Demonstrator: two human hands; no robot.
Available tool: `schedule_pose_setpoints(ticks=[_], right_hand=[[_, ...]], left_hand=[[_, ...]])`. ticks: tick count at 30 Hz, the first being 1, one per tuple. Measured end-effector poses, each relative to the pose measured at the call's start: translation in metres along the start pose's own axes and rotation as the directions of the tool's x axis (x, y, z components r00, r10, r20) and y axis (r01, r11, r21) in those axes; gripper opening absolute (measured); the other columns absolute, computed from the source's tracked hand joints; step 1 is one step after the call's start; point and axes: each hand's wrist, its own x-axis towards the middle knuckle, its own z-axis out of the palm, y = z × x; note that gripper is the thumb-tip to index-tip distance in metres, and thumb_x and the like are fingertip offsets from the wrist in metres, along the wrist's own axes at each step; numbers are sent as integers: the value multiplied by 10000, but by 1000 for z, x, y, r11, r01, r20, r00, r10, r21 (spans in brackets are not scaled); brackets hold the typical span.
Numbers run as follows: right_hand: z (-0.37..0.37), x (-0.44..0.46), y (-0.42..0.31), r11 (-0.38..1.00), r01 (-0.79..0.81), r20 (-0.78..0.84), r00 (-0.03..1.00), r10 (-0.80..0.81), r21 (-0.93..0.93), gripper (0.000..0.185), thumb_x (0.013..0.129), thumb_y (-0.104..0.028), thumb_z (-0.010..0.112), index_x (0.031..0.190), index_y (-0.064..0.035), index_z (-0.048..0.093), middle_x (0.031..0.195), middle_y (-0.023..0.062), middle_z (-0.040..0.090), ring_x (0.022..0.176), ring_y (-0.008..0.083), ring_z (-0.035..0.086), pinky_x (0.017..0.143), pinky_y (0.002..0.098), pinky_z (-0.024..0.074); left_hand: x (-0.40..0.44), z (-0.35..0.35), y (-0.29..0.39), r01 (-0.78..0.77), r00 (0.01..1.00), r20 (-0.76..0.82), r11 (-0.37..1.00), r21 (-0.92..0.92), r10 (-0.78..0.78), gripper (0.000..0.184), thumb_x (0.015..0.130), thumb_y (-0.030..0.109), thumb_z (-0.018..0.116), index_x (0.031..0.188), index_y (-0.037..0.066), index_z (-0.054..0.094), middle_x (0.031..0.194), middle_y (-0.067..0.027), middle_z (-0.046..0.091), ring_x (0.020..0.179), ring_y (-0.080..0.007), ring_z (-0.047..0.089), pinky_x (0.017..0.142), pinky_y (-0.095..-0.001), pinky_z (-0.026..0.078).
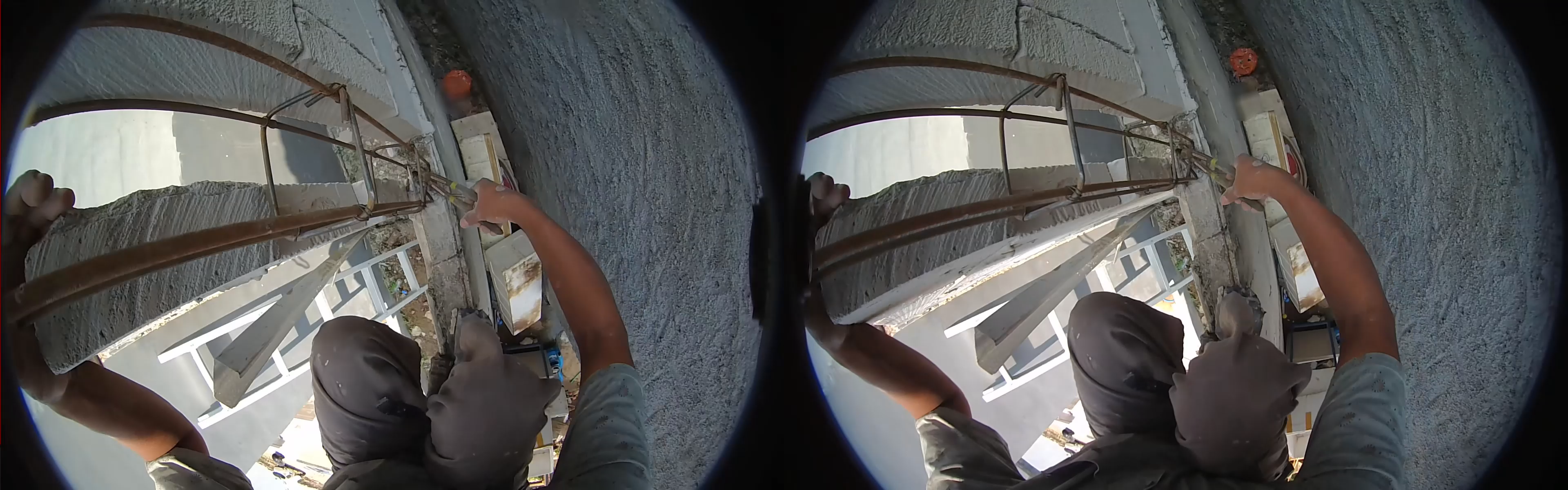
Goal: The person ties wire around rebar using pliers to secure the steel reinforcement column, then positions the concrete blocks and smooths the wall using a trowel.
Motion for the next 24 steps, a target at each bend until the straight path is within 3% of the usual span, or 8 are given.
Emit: schedule_pose_setpoints(ticks=[4,7,12,15,17,19,21,24], right_hand=[[5,0,6,1000,4,8,1000,-4,-17,519,671,-163,880,981,89,548,711,143,667,581,211,651,518,354,510],[16,6,12,1000,-21,-10,1000,21,4,721,646,-127,892,1156,136,455,774,172,676,581,225,651,532,367,508],[2,-24,-12,970,80,-23,996,-87,-230,741,665,-83,840,1260,83,429,861,171,666,662,244,668,612,399,523],[23,-18,1,508,69,-245,816,-525,-859,595,719,-116,756,1239,14,497,898,166,651,791,293,681,688,437,530],[32,-9,13,283,-126,-299,618,-727,-951,532,732,-164,720,1199,7,532,961,160,635,862,280,667,708,453,523],[35,-1,14,234,-222,-319,543,-777,-947,476,735,-173,697,1157,-1,560,968,153,630,869,269,657,694,451,513],[35,6,16,342,-194,-385,625,-679,-919,420,728,-144,685,1113,-11,582,918,143,635,811,258,652,648,432,499],[17,13,18,722,84,-290,879,-378,-686,314,747,-90,651,1052,-26,611,779,95,605,655,186,595,558,383,463]], left_hand=[[-15,15,14,134,988,-106,964,228,-113,867,789,602,688,1373,13,436,1207,-192,577,1071,-279,619,886,-375,558],[-17,49,13,114,938,-346,923,368,22,940,785,564,708,1448,21,323,1149,-182,571,1051,-239,613,876,-357,556],[-11,55,16,29,920,-374,931,363,117,909,769,465,774,1422,-9,356,1068,-202,635,925,-277,682,801,-394,586],[-9,56,22,47,924,-369,930,363,97,624,794,393,775,1215,-24,581,1017,-170,663,904,-260,676,815,-391,551],[-12,49,23,138,937,-347,884,447,30,658,795,491,734,1176,-30,604,1036,-160,659,940,-267,669,864,-428,540],[-11,59,32,185,909,-416,892,413,4,559,795,466,737,1039,-32,664,1025,-137,668,936,-253,665,885,-413,509],[-10,59,32,170,914,-405,901,399,7,546,794,447,744,1055,-24,658,1026,-129,672,937,-246,662,891,-399,497],[-9,60,34,144,918,-397,913,383,21,530,788,419,755,1078,-13,650,1039,-117,679,940,-232,656,892,-378,488]])
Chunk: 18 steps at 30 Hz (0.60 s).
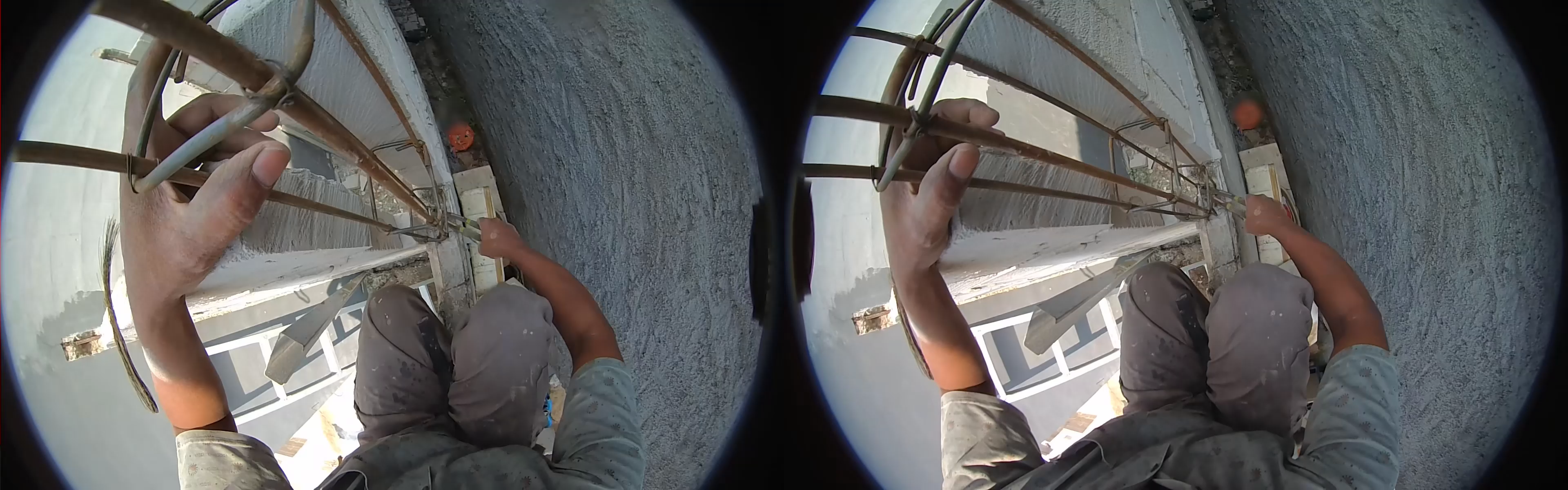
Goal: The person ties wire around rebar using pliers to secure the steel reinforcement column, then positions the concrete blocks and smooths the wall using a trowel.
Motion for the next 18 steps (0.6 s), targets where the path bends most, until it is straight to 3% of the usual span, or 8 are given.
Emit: schedule_pose_setpoints(ticks=[3,6,8,9,10,12,16,18], right_hand=[[-4,9,13,618,-495,539,832,133,611,143,802,-132,631,872,-8,643,667,100,592,563,211,605,496,391,473],[-7,8,19,198,-639,662,745,-77,743,171,828,-154,635,769,6,627,646,105,620,525,223,618,478,390,504],[-18,15,9,662,-518,556,811,180,541,227,856,-203,648,736,-13,615,630,90,618,532,218,620,492,387,513],[-29,13,-1,825,-449,454,848,273,343,259,870,-228,655,720,-22,610,623,83,617,536,215,622,499,386,517],[-37,10,-9,853,-422,443,857,265,306,255,866,-237,680,733,-29,618,633,75,619,536,208,616,498,382,517],[-52,8,-22,903,-363,409,878,248,229,253,858,-255,730,760,-42,635,654,58,624,537,194,604,497,374,517],[-14,8,5,319,-720,756,654,14,617,254,755,-157,838,866,-13,660,700,73,653,578,186,636,509,338,534],[-25,3,-3,491,-642,711,700,62,589,246,775,-130,802,914,2,647,667,43,607,566,180,617,509,299,517]], left_hand=[[1,-1,2,6,1000,9,1000,10,-6,504,792,374,757,1096,-11,641,1048,-114,685,947,-212,650,884,-354,485],[2,-2,3,18,1000,10,1000,-25,-18,531,794,333,760,1158,-19,600,1056,-122,683,946,-214,654,882,-347,492],[2,-1,4,23,1000,3,999,-38,-22,582,795,316,761,1220,-25,555,1063,-132,680,945,-219,659,883,-349,499],[2,2,1,-10,999,-36,998,-62,8,718,769,264,771,1350,13,432,979,-126,678,863,-194,663,770,-314,515],[3,6,-2,-45,996,-75,996,-83,38,890,743,212,782,1480,52,310,896,-120,675,782,-169,668,658,-278,530],[3,7,-2,-53,996,-80,992,-115,44,893,743,217,783,1479,46,309,885,-118,674,777,-167,667,657,-277,530],[4,6,-4,-61,996,-73,990,-130,52,902,738,227,791,1476,33,310,870,-117,671,764,-169,666,659,-278,529],[5,3,-2,-64,997,-51,996,-67,61,921,736,232,794,1481,28,293,865,-120,670,766,-169,669,642,-274,531]])
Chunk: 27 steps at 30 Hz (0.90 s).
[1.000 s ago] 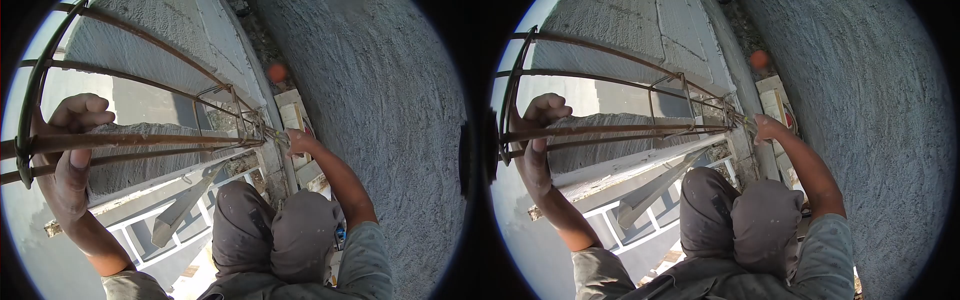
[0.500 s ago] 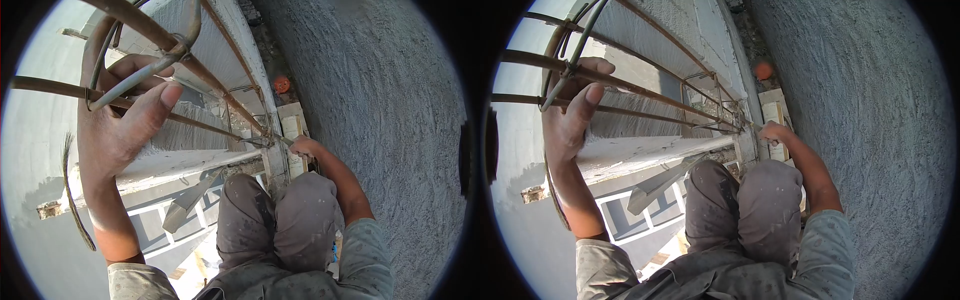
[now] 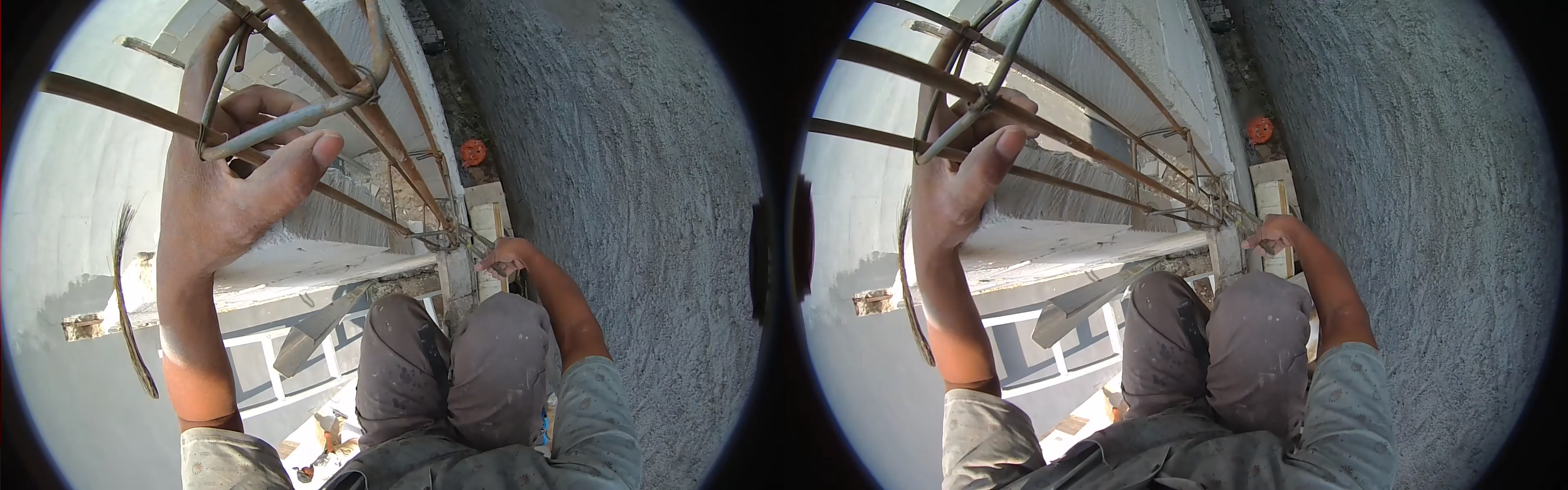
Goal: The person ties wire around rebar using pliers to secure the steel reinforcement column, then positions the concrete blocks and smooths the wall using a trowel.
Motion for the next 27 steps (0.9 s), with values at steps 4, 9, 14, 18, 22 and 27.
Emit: schedule_pose_setpoints(ticks=[4,9,14,18,22,27], right_hand=[[30,-38,-9,625,51,-382,752,-537,-779,506,750,-135,715,1192,42,546,852,140,617,769,274,650,668,395,537],[49,-3,21,363,-145,-390,419,-820,-920,369,775,-29,551,1137,42,566,893,188,573,810,379,602,695,524,479],[14,-8,-5,976,146,-184,967,-176,-162,194,870,-147,565,934,36,586,711,121,605,598,269,588,541,415,485],[-4,-9,-1,989,103,-47,994,-99,103,311,876,-241,646,996,44,614,733,107,618,601,237,578,533,376,481],[15,-29,-36,815,1,-125,988,-90,-579,377,826,-281,715,1051,12,636,859,135,655,782,248,653,650,412,524],[13,-22,-21,277,27,-134,827,-546,-961,431,779,-321,750,1048,-1,643,993,180,671,963,268,677,772,445,535]], left_hand=[[2,-4,2,15,997,71,994,-106,-8,916,780,224,764,1487,17,221,934,-132,651,802,-170,652,684,-267,519],[5,-12,-5,-56,998,45,996,67,53,1114,642,312,830,1496,14,180,854,-135,639,832,-267,666,754,-354,511],[2,-19,2,-35,998,53,998,48,32,1078,650,327,779,1450,-67,173,829,-236,668,842,-410,667,804,-409,514],[1,-22,-1,-29,997,74,999,12,29,1091,642,326,768,1442,-92,157,762,-236,657,794,-413,671,787,-414,529],[-1,-22,-3,-40,997,72,999,31,37,1082,638,325,763,1430,-110,166,727,-240,642,760,-428,667,762,-427,533],[0,-16,-10,-113,993,21,993,41,112,1093,621,324,777,1417,-126,179,746,-243,640,768,-425,663,756,-434,530]])
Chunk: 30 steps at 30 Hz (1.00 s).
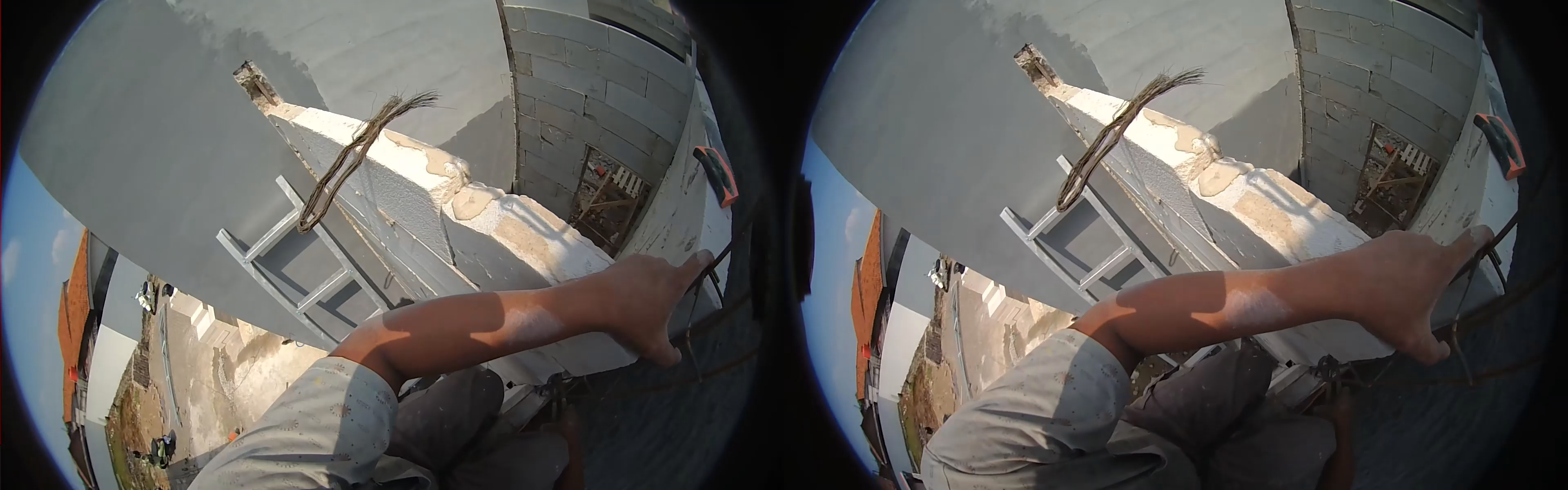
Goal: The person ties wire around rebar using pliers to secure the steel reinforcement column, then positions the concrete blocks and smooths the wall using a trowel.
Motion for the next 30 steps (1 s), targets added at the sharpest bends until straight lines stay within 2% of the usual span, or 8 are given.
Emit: schedule_pose_setpoints(ticks=[2,6,8,10,12,15,22,30], right_hand=[[10,-2,-5,991,-67,-213,976,40,-118,443,774,-330,750,1044,5,642,1007,188,669,965,287,676,792,458,527],[53,20,7,885,-300,-643,766,1,-356,506,760,-319,739,1129,7,621,1069,186,653,1023,304,655,847,451,509],[45,27,12,946,-178,-509,861,16,-272,514,764,-315,732,1151,3,614,1081,185,648,1023,299,650,849,447,506],[26,30,23,996,-63,-168,983,72,59,523,769,-310,725,1174,-1,607,1093,183,643,1023,294,646,851,443,503],[16,36,42,877,-198,223,969,108,438,533,773,-306,717,1196,-4,600,1104,182,637,1023,290,641,854,438,499],[7,52,56,762,-328,436,897,67,558,541,777,-300,711,1217,-9,594,1111,179,632,1016,284,636,852,433,496],[-15,67,15,833,-306,412,905,105,461,527,773,-284,719,1206,-11,595,1078,170,634,972,279,632,826,427,497],[-19,68,5,936,-177,285,954,88,304,512,769,-267,728,1194,-13,597,1041,160,635,922,274,628,796,420,499]], left_hand=[[2,11,-12,-89,991,-101,996,14,90,1106,608,327,787,1414,-128,180,764,-240,645,771,-415,661,752,-433,529],[-1,-1,-5,25,999,20,1000,-17,-24,1087,584,339,801,1393,-145,259,779,-225,655,801,-383,667,777,-412,529],[1,3,-8,18,1000,9,1000,-14,-18,1110,562,367,809,1393,-151,287,790,-210,668,819,-362,674,790,-391,532],[2,5,-10,5,1000,9,1000,-5,-5,1131,550,380,815,1401,-146,287,800,-198,677,822,-352,678,792,-382,534],[1,6,-12,6,1000,7,1000,-5,-6,1142,550,423,820,1415,-114,302,839,-178,693,845,-329,682,804,-372,532],[9,17,-18,34,999,0,999,5,-34,1078,552,519,808,1366,-66,412,871,-153,705,873,-301,686,809,-370,528],[24,34,-28,27,997,69,998,64,-31,733,564,712,751,1020,138,742,960,-47,726,937,-243,683,834,-356,510],[17,31,-27,32,997,66,999,35,-34,790,561,678,778,1121,128,686,995,-41,720,965,-243,673,840,-360,515]])
